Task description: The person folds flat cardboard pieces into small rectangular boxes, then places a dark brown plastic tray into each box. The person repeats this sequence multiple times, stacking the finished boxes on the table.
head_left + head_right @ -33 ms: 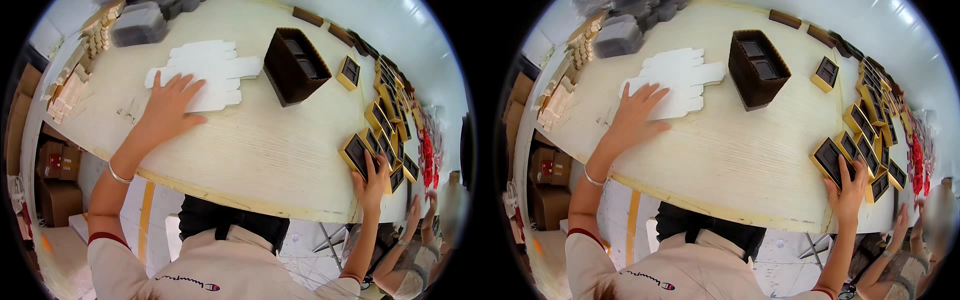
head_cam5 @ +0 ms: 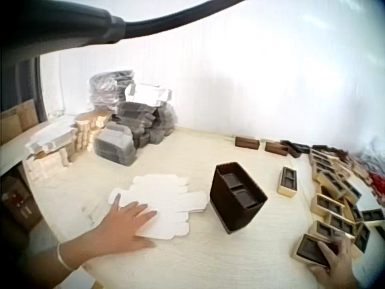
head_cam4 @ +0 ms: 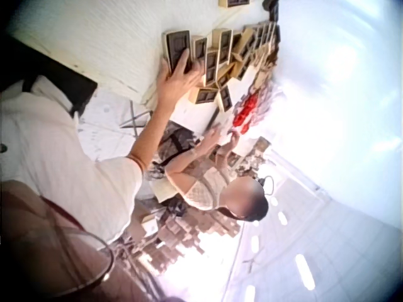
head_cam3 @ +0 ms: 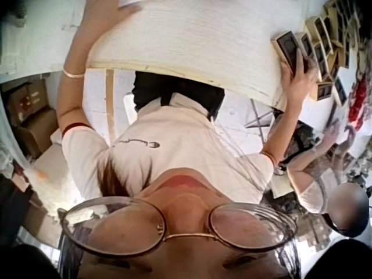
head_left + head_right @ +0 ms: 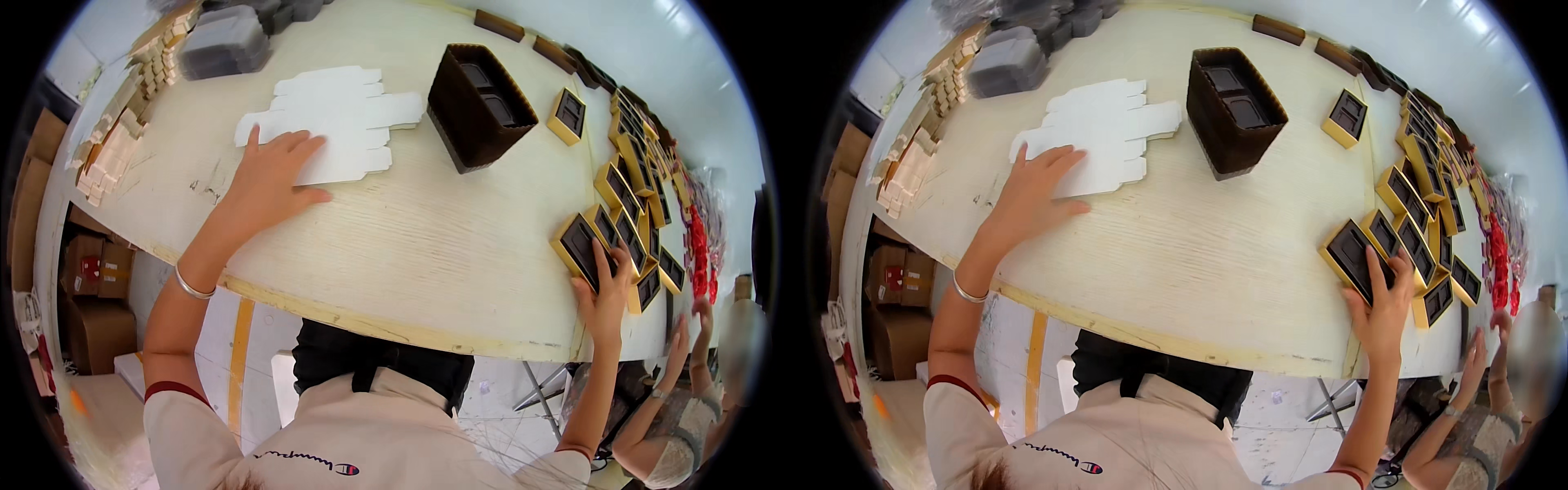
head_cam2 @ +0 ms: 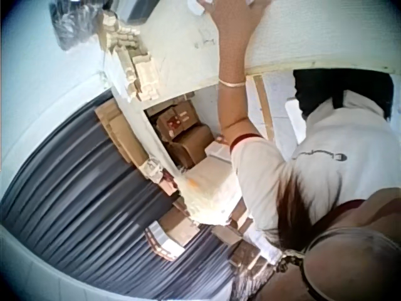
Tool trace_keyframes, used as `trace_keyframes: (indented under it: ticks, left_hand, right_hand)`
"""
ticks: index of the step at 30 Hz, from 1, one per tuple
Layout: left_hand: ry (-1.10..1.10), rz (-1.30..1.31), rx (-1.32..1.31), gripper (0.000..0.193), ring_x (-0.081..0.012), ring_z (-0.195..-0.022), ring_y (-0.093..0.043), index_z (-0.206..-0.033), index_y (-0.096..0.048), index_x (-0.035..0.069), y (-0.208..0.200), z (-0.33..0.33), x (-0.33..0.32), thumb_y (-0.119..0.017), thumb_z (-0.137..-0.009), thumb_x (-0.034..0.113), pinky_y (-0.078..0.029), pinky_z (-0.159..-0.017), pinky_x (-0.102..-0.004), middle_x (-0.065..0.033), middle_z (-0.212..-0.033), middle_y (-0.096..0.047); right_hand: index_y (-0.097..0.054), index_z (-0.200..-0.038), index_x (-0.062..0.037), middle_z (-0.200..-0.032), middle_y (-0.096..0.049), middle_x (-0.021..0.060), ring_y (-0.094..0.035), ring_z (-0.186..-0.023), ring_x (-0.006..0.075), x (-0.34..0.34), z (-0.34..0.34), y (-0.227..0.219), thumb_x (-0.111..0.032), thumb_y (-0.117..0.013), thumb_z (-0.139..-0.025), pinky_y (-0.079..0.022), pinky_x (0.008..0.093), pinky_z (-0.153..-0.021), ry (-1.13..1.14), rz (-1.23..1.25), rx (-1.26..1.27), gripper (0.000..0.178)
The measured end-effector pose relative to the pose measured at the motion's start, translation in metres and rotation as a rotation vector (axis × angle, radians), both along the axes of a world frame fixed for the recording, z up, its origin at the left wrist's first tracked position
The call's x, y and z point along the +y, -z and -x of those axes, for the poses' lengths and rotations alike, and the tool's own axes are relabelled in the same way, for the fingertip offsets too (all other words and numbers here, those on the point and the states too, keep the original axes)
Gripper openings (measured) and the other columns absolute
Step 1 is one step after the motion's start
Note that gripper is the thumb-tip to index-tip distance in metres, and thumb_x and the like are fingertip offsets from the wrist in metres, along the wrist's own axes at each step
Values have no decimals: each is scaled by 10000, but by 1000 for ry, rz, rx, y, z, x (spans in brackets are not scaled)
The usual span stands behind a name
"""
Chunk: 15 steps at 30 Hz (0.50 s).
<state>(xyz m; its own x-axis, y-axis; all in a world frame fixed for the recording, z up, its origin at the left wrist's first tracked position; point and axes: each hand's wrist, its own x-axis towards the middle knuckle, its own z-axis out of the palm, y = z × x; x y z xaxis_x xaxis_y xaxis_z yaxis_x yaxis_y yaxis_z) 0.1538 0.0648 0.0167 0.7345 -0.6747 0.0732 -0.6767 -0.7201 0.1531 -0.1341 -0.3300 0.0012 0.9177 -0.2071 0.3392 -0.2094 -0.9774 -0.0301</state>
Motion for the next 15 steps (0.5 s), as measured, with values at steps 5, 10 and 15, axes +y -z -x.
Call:
trace_keyframes:
  ticks: [5,10,15]
  left_hand:
    - [121,199,112,417,-322,-1141,-564,-1141,-630,7,-5,-12,13,-735,-774,174,-424,-993,-359,-158,-1230,-612]
    - [63,370,-42,236,-331,-968,-632,-1087,-630,-21,-23,-23,29,-603,-853,-10,-490,-852,-330,-150,-1088,-670]
    - [419,266,-624,189,-243,-757,-627,-1000,-669,-15,-48,97,35,-642,-814,-23,-519,-594,-315,-115,-912,-670]
  right_hand:
    - [-491,-1378,-94,-1463,-315,243,-340,-1319,431,22,-15,-7,-581,-596,-829,-306,498,-1061,-20,9,-34,742]
    - [-535,-1333,-89,-1428,-365,249,-410,-1261,436,56,-17,-27,-420,-717,-785,-350,499,-1031,-146,7,-120,665]
    - [-553,-1225,-65,-1396,-431,229,-469,-1260,376,107,-5,-17,-405,-760,-782,-397,488,-1022,-570,3,-357,596]
